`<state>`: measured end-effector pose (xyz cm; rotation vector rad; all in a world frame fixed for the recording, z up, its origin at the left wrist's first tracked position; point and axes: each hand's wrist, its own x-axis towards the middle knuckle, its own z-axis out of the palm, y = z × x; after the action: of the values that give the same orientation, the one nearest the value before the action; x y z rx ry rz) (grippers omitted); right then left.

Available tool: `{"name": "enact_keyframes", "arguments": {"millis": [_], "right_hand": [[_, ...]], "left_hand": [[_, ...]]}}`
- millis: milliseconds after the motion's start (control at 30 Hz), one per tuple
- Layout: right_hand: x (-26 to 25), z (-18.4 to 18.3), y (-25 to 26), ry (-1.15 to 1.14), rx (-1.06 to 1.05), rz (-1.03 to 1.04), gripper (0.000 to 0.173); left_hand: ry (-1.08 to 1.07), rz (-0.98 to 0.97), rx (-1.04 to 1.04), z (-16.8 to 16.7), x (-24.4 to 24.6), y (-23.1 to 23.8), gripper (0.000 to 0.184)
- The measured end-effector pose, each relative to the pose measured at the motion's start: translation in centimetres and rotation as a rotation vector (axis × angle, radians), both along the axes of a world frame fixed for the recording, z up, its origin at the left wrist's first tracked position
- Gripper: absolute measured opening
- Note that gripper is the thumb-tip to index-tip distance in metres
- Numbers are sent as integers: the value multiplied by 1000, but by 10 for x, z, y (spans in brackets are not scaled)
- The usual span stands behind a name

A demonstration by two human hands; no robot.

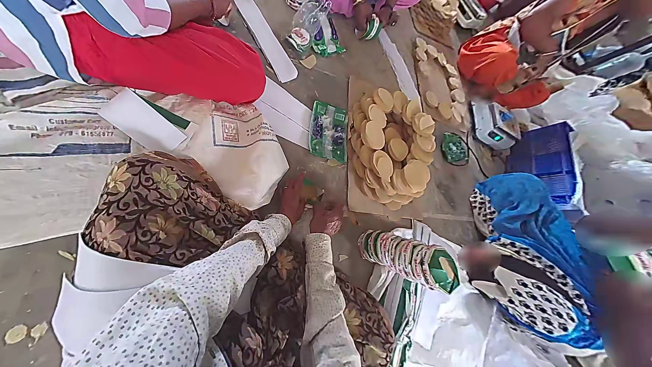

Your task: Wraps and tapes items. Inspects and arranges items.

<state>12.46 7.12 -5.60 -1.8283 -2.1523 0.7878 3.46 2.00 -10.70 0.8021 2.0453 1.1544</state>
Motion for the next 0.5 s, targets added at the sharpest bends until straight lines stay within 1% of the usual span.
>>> {"name": "enact_keyframes", "arguments": {"millis": [33,133,233,333,400,433,467,500], "right_hand": [[0,-7,-2,-10,-31,-17,59],[-5,-25,-7,29,2,-17,39],[-9,-37,-9,-4,139,114,22],[-5,-35,-9,-65,183,302,24],[3,-41,-6,35,228,357,21],[6,-45,-1,112,234,350,20],[8,-47,4,155,191,316,21],[4,-44,10,168,114,261,28]], "left_hand": [[11,3,11,0,1,-1,76],[25,13,30,-1,2,-2,75],[35,16,23,-5,3,-1,73],[40,12,23,-9,4,1,76],[30,7,21,-5,4,0,76],[25,12,30,-5,4,0,76],[16,15,37,-5,5,-1,76],[12,14,38,-5,4,-1,76]]}}
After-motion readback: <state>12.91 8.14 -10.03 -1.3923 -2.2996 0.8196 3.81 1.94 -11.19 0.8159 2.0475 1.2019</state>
